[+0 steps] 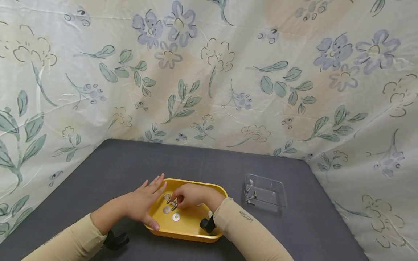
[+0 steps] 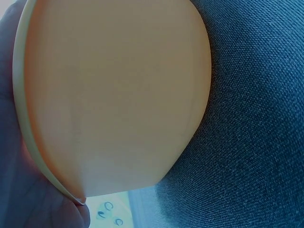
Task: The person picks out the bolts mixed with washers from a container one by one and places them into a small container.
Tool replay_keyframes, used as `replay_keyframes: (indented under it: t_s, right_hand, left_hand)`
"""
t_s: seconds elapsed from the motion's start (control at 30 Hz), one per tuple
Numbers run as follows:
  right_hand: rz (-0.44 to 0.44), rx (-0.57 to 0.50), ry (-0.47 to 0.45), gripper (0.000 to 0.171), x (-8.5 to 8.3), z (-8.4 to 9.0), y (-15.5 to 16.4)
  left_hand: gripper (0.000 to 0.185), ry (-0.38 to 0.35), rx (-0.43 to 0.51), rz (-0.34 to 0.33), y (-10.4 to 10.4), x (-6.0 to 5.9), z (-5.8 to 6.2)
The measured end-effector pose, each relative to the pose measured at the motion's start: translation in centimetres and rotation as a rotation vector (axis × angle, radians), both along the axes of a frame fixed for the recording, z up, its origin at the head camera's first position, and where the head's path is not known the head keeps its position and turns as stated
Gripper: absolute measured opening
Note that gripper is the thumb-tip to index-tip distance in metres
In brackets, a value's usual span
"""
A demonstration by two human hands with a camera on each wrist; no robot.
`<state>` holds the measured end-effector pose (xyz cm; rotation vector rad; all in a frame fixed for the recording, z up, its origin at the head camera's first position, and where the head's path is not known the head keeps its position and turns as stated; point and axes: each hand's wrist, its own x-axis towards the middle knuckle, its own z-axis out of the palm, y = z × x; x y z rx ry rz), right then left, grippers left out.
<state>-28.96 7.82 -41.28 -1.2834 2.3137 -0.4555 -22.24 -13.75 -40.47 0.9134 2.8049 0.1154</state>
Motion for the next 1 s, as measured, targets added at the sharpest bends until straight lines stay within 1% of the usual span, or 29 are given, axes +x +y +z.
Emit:
replay_keyframes:
  t_s: [0.2,0.3,0.43,0.57,0.8,1.0]
  right_hand:
    - [0.05,0.021,0.044,0.02,0.09,-0.27,-0.18]
    - [0.051,0.022,0.043,0.017,0.13,-0.27,-0.16]
    - [0.041,0.013,0.009,0.015,0.23,-0.18,-0.13]
    - [0.026,0.021,-0.003,0.015,0.27,-0.13,-0.04]
    - [0.037,0.024,0.058,0.011,0.01,-0.16,0.13]
    - [0.011,0.037,0.083,0.01,-0.18,-0.4,0.14]
  left_hand:
    - [0.129,-0.008,0.003,-0.001,0.01,0.06,0.17]
    - [0.128,-0.016,0.011,-0.001,0.01,0.06,0.21]
    - [0.127,-0.013,0.02,-0.004,0.02,0.03,0.15]
    - [0.128,-0.011,0.021,-0.008,0.04,0.0,0.04]
    - [0.127,-0.004,0.019,-0.007,0.06,-0.03,-0.05]
    - [0.126,-0.002,0.016,-0.007,0.02,-0.05,0.03]
